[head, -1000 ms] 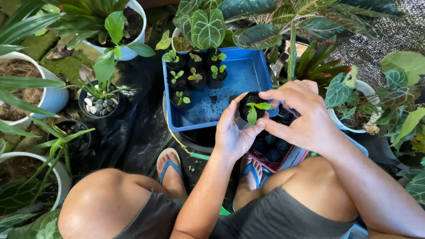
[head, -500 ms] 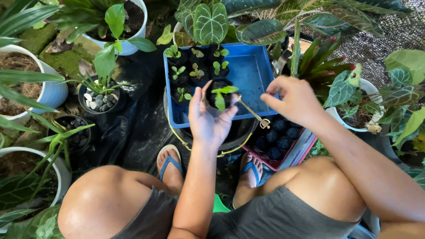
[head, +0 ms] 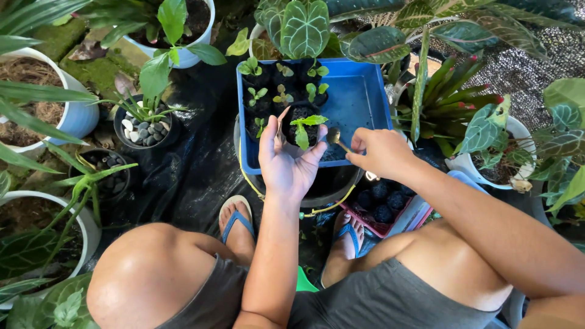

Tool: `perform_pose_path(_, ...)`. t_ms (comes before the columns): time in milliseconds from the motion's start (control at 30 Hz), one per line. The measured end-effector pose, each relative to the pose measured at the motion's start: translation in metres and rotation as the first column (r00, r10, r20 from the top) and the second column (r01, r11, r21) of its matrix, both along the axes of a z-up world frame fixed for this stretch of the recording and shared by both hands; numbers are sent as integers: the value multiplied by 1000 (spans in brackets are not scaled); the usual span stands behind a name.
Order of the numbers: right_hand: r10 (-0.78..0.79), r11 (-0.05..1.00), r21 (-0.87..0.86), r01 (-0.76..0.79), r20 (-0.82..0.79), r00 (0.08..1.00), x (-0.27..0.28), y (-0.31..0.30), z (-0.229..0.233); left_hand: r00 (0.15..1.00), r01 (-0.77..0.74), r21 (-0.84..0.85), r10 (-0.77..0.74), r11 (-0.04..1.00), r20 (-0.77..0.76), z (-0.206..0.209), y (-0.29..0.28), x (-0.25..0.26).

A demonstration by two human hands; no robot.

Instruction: The person plants small seedlings into black plastic pots using a spoon to add soil. They carefully place each seedling into the pot, add soil around the roots, and gently pat the soil down to secure the plant. The person then places the potted seedlings into a blue tray.

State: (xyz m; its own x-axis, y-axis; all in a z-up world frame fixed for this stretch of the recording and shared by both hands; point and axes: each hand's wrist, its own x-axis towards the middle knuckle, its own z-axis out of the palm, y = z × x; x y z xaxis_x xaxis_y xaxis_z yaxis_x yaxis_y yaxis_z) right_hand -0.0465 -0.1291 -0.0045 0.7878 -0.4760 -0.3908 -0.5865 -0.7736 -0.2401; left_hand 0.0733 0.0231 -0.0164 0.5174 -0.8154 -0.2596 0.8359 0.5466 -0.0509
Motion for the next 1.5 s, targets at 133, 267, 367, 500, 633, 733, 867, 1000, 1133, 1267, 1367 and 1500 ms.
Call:
perform_pose_path(133,-77,996,54,75,35,996,-2,-5,-14,1000,8,-13,-8,1000,-3,-1,-1,-2)
perform_pose_path(267,-185,976,143,161,172,968,0,-1,-5,999,30,-35,-31,999,-29,-2,-2,-5)
perform_pose_path(367,-250,951,246,185,266,931,-1,7,26,999,31,0,-31,1000,-37,0,-2,-2)
perform_pose_path(500,-375,858,469,212,289,881,-9,5,45,998,27,84,-22,996,-56,-7,-3,6)
perform_pose_path(633,-496,758,596,265,262,828,-14,16,70,997,21,88,-15,996,-70,-7,-2,9)
perform_pose_path(733,-570,682,674,285,245,785,-22,14,72,998,26,91,-20,996,-66,-3,-3,10)
perform_pose_path(867,-631,535,823,188,241,738,-32,7,66,997,26,100,-19,995,-72,5,0,9)
perform_pose_path(1000,-607,406,911,79,204,768,-31,10,74,997,18,103,-10,995,-82,4,3,13)
perform_pose_path(1133,-567,396,914,84,171,806,-37,13,69,996,3,94,6,996,-93,9,9,13)
perform_pose_path(1267,-406,506,855,119,114,907,-33,15,72,994,-95,-75,99,993,49,11,13,8)
perform_pose_path(1367,-418,515,849,117,129,899,-30,21,70,993,-104,-81,109,991,53,11,13,8)
perform_pose_path(1500,-376,737,667,104,277,884,-26,39,73,992,-99,-90,106,991,66,11,15,9)
